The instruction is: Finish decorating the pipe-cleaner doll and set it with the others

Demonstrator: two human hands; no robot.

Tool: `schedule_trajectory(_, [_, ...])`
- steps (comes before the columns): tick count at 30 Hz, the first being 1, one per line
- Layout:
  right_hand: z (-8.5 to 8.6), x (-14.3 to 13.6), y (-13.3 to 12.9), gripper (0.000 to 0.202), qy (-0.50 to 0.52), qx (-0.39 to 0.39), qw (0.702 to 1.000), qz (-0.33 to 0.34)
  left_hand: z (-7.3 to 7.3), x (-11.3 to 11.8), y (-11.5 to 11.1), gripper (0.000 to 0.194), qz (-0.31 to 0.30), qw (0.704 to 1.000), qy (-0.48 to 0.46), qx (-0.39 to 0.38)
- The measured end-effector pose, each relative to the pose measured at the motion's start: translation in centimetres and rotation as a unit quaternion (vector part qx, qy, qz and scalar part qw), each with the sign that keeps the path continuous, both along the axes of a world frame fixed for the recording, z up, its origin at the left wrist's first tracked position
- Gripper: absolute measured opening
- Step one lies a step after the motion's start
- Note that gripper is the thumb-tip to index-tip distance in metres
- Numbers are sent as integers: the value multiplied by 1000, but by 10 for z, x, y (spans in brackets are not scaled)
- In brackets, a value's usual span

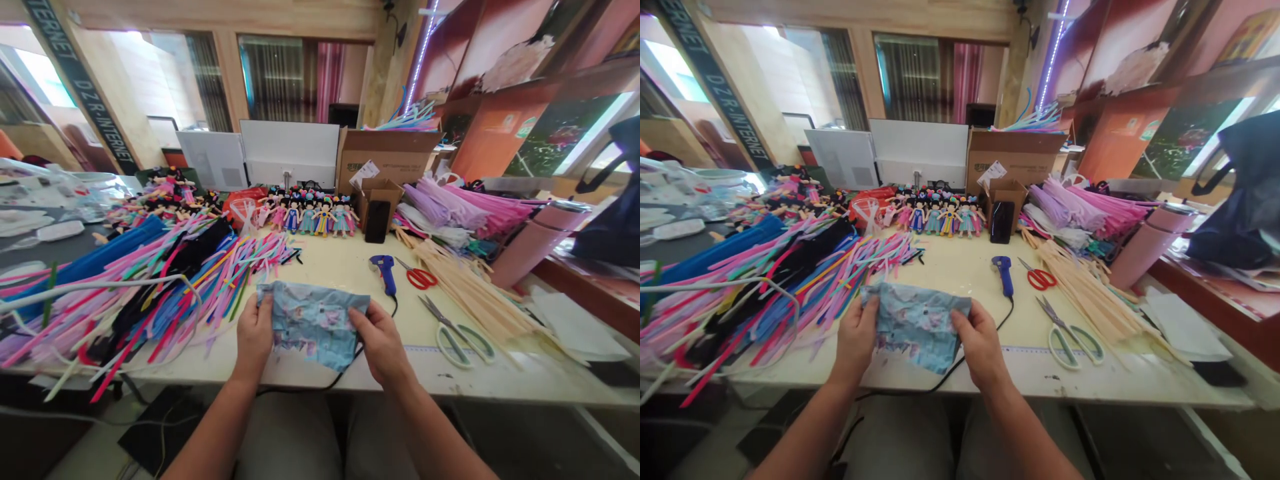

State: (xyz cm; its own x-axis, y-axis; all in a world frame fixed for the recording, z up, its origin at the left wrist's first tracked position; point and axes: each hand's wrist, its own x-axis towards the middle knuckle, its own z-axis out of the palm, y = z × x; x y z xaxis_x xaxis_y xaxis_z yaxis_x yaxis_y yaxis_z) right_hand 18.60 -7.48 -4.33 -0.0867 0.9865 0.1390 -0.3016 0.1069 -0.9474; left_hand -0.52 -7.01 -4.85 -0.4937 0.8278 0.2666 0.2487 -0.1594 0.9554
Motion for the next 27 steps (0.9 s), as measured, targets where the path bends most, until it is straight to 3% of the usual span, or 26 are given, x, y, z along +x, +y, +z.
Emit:
schedule_trajectory(3, [-4,5,3,25,-107,63,987,-103,3,-10,-2,30,24,995,98,-10])
schedule_trajectory(6, [-8,11,8,26,-219,89,957,-168,3,-15,-1,31,-3,995,89,-40])
schedule_trajectory(9, [-13,18,14,26,-271,105,937,-194,1,-17,3,32,-38,998,13,-46])
schedule_trajectory(13, [-15,22,19,23,-257,95,940,-205,0,-13,6,33,-104,983,-143,-45])
schedule_trajectory(15, [-12,21,18,22,-252,90,940,-210,2,-13,6,33,-125,975,-179,-47])
schedule_trajectory(17, [-10,19,15,20,-246,98,941,-209,4,-14,5,30,-113,982,-144,-43])
schedule_trajectory(19, [-7,17,11,19,-235,107,944,-205,6,-18,3,28,-80,996,-38,-34])
schedule_trajectory(22, [-4,17,8,19,-233,97,947,-196,7,-22,2,34,-40,992,121,-26])
schedule_trajectory(24, [-4,20,9,21,-229,82,952,-186,5,-23,3,37,-48,988,141,-40])
schedule_trajectory(27, [-6,23,11,25,-149,33,978,-140,-3,-22,6,38,-90,992,66,-67])
